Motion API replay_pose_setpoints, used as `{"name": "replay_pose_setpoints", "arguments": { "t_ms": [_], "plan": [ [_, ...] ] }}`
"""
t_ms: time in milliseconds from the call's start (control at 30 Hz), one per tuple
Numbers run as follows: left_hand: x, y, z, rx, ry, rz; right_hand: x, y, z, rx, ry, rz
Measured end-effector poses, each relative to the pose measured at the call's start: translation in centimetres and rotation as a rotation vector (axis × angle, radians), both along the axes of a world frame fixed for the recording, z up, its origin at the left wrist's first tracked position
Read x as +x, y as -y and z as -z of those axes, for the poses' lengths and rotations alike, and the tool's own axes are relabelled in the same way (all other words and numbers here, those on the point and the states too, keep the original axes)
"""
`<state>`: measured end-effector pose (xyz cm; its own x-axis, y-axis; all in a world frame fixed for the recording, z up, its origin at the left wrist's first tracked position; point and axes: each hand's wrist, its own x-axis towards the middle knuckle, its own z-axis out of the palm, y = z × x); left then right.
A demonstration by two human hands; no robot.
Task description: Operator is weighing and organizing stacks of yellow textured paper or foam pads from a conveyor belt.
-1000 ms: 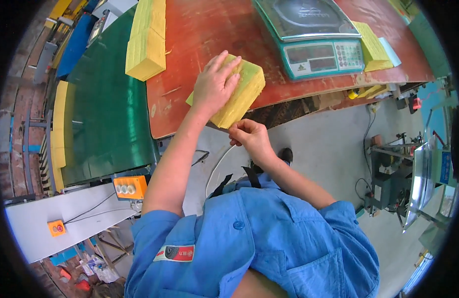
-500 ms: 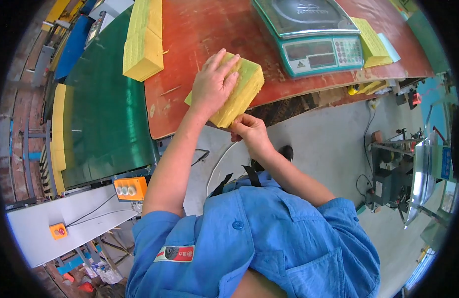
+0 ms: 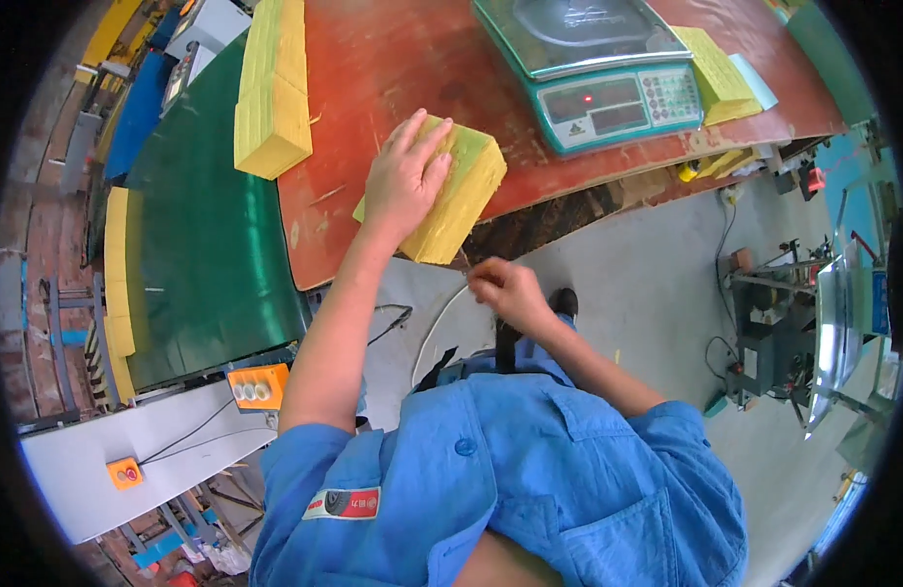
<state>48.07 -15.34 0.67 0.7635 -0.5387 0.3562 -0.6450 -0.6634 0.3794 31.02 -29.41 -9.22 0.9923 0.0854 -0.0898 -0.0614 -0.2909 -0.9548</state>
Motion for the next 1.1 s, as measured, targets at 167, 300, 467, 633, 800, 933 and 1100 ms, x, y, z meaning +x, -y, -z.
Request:
{"name": "replay_pose_setpoints", "arguments": {
  "t_ms": [167, 300, 467, 633, 800, 933, 1100],
  "plan": [
    [-0.1, 0.4, -0.2, -0.012, 0.010, 0.012, 4.5, 0.6, -3.2, 0.354, -0.109, 0.321],
    [-0.1, 0.5, 0.0, 0.007, 0.029, 0.007, 6.1, -0.6, -2.7, 0.320, -0.019, 0.393],
    [-0.2, 0.5, -0.2, 0.000, 0.005, 0.000, 6.7, -0.7, -3.0, 0.400, -0.072, 0.403],
    [-0.1, 0.4, -0.3, 0.016, 0.010, -0.012, 6.7, -0.5, -4.4, 0.673, -0.193, 0.403],
    [-0.3, 0.3, -0.3, 0.009, 0.005, -0.002, 3.5, 2.0, -2.7, 0.588, -0.177, 0.288],
    [-0.2, 0.3, 0.0, 0.012, -0.020, 0.008, -1.1, 2.3, 0.9, 0.458, -0.217, -0.024],
    [-0.4, 0.4, -0.3, 0.001, -0.004, 0.013, 1.1, 2.5, 0.1, 0.311, -0.099, 0.186]
  ]
}}
